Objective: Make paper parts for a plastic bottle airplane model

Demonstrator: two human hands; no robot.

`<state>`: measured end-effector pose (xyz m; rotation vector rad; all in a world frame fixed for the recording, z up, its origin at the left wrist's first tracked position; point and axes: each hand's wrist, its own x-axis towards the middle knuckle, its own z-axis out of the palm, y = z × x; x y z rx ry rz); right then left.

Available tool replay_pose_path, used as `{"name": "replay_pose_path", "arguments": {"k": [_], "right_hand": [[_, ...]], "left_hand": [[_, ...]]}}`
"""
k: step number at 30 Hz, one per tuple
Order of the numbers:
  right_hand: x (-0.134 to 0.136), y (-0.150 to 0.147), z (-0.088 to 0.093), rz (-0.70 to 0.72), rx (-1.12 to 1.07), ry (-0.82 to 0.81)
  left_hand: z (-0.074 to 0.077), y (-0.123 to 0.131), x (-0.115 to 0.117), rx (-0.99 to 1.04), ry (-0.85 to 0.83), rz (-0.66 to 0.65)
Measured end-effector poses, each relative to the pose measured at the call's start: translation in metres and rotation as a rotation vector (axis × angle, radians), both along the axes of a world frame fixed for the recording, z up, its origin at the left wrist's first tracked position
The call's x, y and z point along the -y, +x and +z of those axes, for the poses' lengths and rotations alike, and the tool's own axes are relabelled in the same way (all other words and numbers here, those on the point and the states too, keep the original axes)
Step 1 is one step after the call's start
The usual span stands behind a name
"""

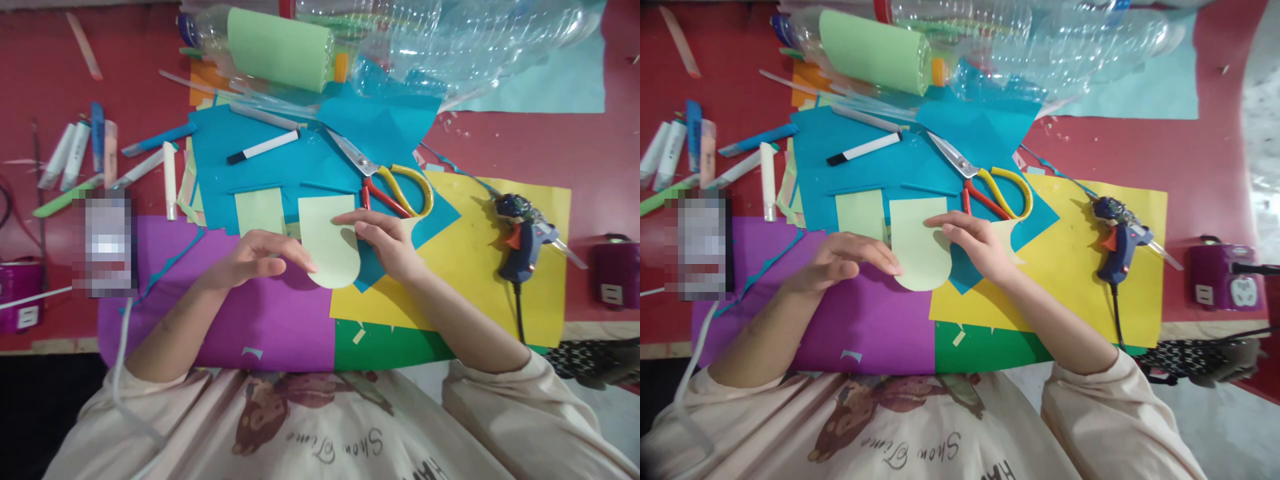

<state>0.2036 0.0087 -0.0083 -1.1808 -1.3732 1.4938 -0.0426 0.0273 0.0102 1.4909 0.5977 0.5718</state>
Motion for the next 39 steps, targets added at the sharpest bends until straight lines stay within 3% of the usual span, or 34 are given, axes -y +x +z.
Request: {"name": "replay_pose_path", "arguments": {"k": [2, 6, 10, 19, 26, 30, 34, 37, 39], "right_hand": [[0.000, 0.001, -0.001, -0.042, 0.015, 0.018], [0.003, 0.001, -0.004, -0.114, 0.006, 0.039], [0.004, 0.002, -0.007, -0.138, -0.048, 0.066], [0.002, 0.000, -0.004, -0.109, 0.010, 0.037], [-0.001, -0.004, -0.012, -0.196, 0.029, 0.028], [-0.001, -0.004, -0.014, -0.206, -0.031, -0.060], [0.003, -0.007, -0.006, -0.009, -0.155, -0.152], [0.006, -0.012, -0.002, 0.193, -0.290, -0.245], [0.007, -0.014, -0.002, 0.240, -0.389, -0.267]], "left_hand": [[-0.004, 0.003, 0.003, -0.014, 0.056, 0.083], [-0.012, 0.012, 0.009, -0.066, 0.078, 0.379], [-0.013, 0.017, 0.015, -0.123, 0.131, 0.471], [-0.014, 0.022, 0.019, -0.175, 0.114, 0.459], [-0.014, 0.020, 0.019, -0.233, 0.167, 0.487], [-0.016, 0.020, 0.020, -0.166, 0.035, 0.463], [-0.020, 0.029, 0.024, -0.028, -0.212, 0.295], [-0.031, 0.038, 0.027, -0.008, -0.284, 0.167], [-0.042, 0.041, 0.027, -0.006, -0.280, 0.107]]}}
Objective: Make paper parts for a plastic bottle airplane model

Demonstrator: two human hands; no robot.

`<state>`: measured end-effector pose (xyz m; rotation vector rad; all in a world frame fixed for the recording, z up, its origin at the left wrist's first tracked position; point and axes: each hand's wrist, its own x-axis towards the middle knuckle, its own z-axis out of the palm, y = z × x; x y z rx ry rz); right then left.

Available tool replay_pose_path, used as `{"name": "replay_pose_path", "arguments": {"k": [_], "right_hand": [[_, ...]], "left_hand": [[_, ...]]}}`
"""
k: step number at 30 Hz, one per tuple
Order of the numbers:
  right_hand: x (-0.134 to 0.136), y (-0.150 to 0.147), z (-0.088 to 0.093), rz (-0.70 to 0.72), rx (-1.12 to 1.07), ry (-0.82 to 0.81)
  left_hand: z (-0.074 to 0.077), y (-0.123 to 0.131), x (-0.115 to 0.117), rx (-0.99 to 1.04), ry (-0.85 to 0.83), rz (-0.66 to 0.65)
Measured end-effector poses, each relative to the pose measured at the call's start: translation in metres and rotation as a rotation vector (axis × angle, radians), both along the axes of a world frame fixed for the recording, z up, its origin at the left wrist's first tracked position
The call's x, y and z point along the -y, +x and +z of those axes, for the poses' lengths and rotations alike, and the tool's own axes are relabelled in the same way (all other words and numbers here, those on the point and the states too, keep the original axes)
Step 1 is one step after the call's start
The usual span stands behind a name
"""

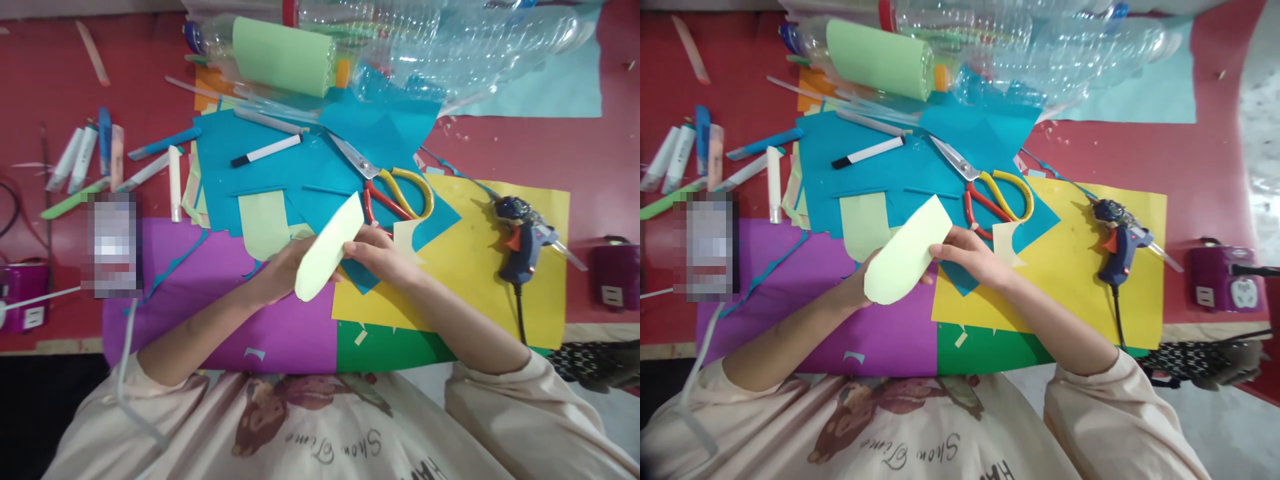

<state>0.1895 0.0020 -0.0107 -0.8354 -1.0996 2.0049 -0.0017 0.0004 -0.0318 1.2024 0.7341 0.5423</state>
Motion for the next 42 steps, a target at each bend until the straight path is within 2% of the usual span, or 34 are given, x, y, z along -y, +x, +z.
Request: {"name": "replay_pose_path", "arguments": {"k": [2, 4, 7, 11, 15, 18, 21, 22, 24, 26, 28, 31, 32, 34, 37, 42], "right_hand": [[-0.001, 0.000, -0.001, -0.046, -0.037, -0.012], [-0.004, 0.002, -0.002, -0.117, 0.016, -0.018], [-0.009, 0.008, -0.002, -0.165, 0.128, 0.010], [-0.010, 0.010, -0.001, -0.107, 0.291, 0.105], [-0.007, 0.007, 0.006, -0.123, 0.491, 0.333], [-0.007, 0.017, 0.021, -0.292, 0.601, 0.617], [-0.001, 0.049, 0.040, -0.589, 0.729, 0.907], [0.004, 0.064, 0.044, -0.682, 0.794, 0.927], [0.017, 0.098, 0.048, -0.778, 1.015, 0.850], [0.032, 0.131, 0.048, -0.867, 1.357, 0.614], [0.047, 0.158, 0.045, -0.993, 1.607, 0.351], [0.060, 0.176, 0.041, -1.108, 1.700, 0.079], [0.061, 0.177, 0.040, -1.097, 1.715, 0.005], [0.060, 0.172, 0.040, -0.980, 1.758, -0.109], [0.050, 0.161, 0.038, -0.794, 1.830, -0.126], [0.036, 0.160, 0.030, -0.831, 1.880, -0.229]], "left_hand": [[-0.009, 0.000, -0.001, 0.017, -0.010, -0.037], [-0.011, -0.002, -0.003, 0.024, -0.067, -0.016], [0.002, -0.006, -0.003, 0.058, -0.196, 0.064], [0.021, -0.003, 0.000, 0.176, -0.384, 0.101], [0.021, 0.001, 0.003, 0.055, -0.465, 0.188], [0.018, 0.002, 0.004, -0.007, -0.532, 0.284], [0.020, 0.002, 0.002, 0.004, -0.625, 0.334], [0.022, 0.002, 0.002, 0.024, -0.645, 0.345], [0.023, 0.002, 0.000, 0.066, -0.675, 0.357], [0.022, 0.001, -0.001, 0.075, -0.692, 0.378], [0.019, 0.000, -0.002, 0.054, -0.690, 0.386], [0.016, -0.001, -0.002, 0.080, -0.671, 0.359], [0.016, -0.001, -0.002, 0.107, -0.670, 0.346], [0.018, -0.001, -0.002, 0.155, -0.676, 0.327], [0.020, 0.000, -0.002, 0.175, -0.672, 0.326], [0.020, -0.001, -0.001, 0.168, -0.665, 0.340]]}}
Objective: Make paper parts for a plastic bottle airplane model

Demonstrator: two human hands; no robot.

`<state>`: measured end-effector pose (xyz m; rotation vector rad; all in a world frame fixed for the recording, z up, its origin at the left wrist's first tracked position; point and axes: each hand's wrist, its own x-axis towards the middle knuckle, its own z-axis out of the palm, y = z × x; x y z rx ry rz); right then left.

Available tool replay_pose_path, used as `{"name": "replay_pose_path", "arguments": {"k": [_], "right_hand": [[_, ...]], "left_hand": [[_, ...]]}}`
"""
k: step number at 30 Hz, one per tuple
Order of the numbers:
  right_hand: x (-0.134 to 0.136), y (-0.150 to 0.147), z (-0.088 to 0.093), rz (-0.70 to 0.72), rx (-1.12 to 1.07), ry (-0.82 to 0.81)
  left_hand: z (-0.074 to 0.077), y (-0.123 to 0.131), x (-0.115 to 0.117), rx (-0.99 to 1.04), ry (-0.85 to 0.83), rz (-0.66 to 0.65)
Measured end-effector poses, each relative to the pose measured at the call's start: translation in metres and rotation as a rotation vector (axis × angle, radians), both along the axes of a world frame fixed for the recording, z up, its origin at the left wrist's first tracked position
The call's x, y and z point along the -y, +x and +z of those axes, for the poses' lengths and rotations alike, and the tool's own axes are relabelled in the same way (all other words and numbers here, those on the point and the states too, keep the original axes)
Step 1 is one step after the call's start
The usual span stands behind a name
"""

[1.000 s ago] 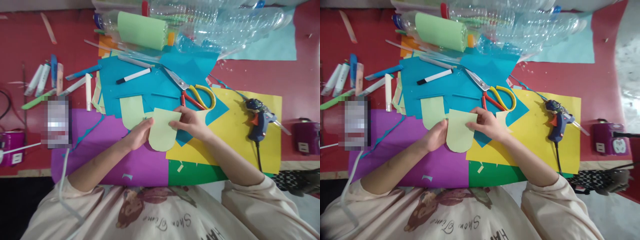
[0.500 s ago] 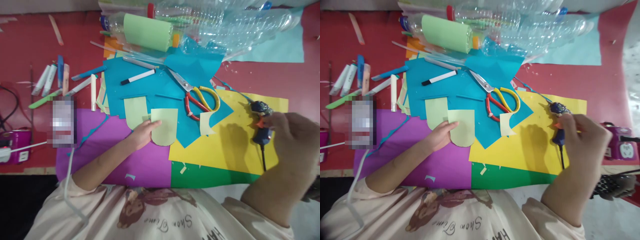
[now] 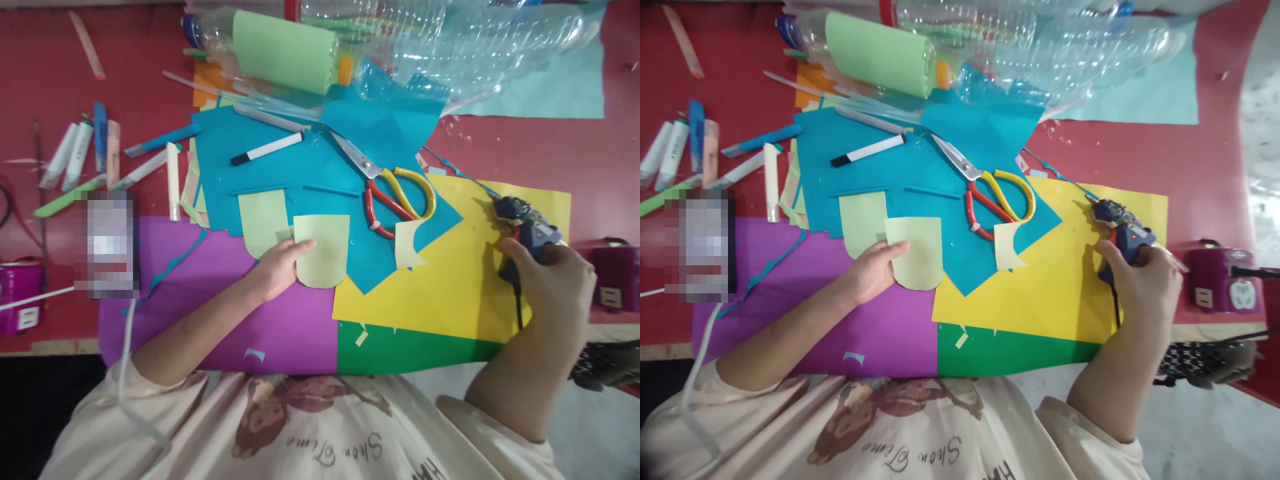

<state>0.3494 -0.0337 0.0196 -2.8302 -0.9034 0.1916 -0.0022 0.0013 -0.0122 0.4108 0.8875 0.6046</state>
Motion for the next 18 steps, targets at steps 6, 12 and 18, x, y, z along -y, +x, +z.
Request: {"name": "replay_pose_path", "arguments": {"k": [6, 12, 18], "right_hand": [[0.003, 0.011, -0.012, -0.136, -0.213, 0.388], [0.010, 0.013, -0.015, 0.044, -0.335, 0.588], [0.010, -0.011, 0.000, 0.288, -0.747, 0.470]], "left_hand": [[0.002, 0.001, -0.001, 0.015, 0.001, -0.006], [0.004, 0.002, -0.001, 0.005, -0.026, 0.006], [0.004, 0.001, -0.001, 0.009, -0.025, -0.002]]}}
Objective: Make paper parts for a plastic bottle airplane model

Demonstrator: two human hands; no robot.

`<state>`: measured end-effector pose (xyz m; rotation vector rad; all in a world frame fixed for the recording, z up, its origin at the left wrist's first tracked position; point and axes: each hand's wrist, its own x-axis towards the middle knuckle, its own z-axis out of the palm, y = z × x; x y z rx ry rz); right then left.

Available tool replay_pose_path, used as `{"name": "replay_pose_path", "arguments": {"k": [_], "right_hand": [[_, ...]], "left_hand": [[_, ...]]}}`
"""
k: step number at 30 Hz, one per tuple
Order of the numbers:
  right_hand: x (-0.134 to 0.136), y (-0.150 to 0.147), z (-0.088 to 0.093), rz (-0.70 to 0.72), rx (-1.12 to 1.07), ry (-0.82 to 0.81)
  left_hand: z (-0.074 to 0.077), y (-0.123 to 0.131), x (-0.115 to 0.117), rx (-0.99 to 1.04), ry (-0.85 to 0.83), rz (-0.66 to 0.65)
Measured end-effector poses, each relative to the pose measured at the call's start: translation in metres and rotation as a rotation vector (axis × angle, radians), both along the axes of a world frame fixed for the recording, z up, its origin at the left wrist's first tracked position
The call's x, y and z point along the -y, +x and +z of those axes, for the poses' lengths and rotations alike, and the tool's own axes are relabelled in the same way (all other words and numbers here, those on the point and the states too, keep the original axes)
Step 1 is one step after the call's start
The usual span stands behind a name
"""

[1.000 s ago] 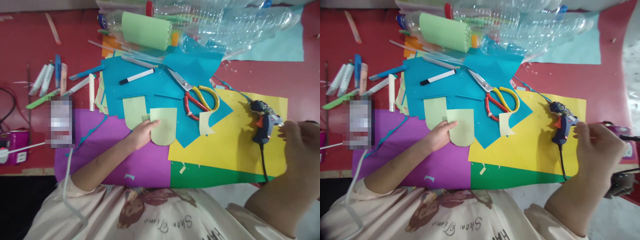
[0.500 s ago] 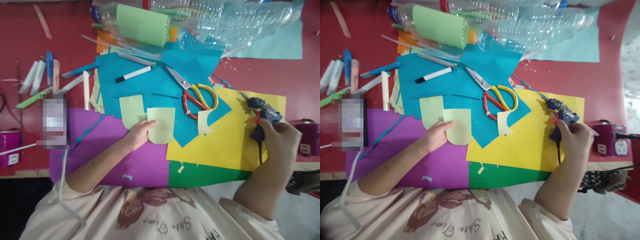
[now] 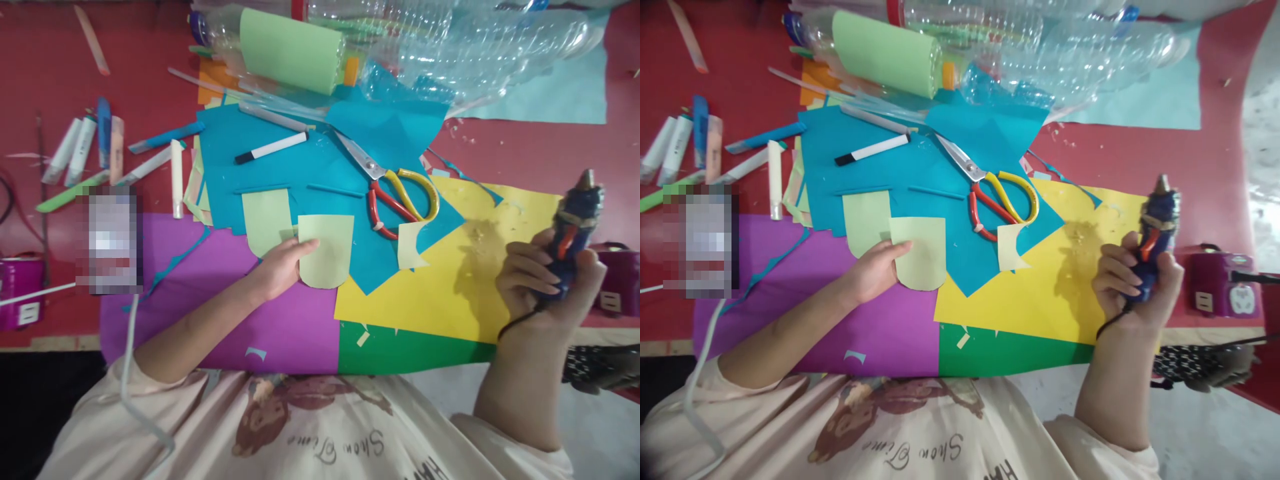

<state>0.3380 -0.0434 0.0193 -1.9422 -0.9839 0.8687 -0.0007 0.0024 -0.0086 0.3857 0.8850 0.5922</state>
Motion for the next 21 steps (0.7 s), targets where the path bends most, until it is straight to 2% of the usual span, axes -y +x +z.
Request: {"name": "replay_pose_path", "arguments": {"k": [2, 4, 10, 13, 17, 21], "right_hand": [[0.001, -0.015, 0.002, -0.019, -0.376, 0.077], [0.003, -0.032, 0.004, 0.011, -0.534, 0.078], [0.012, -0.087, 0.008, 0.281, -0.649, -0.031], [0.015, -0.111, 0.005, 0.369, -0.692, -0.074], [0.016, -0.129, -0.001, 0.431, -0.638, -0.122], [0.015, -0.137, -0.005, 0.419, -0.568, -0.135]], "left_hand": [[-0.002, -0.001, 0.000, 0.011, -0.003, -0.014], [-0.004, -0.002, 0.000, 0.023, -0.026, -0.033], [-0.010, 0.004, 0.012, 0.073, -0.094, -0.060], [-0.010, 0.008, 0.019, 0.068, -0.136, -0.082], [-0.009, 0.009, 0.019, 0.069, -0.146, -0.063], [-0.007, 0.009, 0.017, 0.088, -0.094, -0.089]]}}
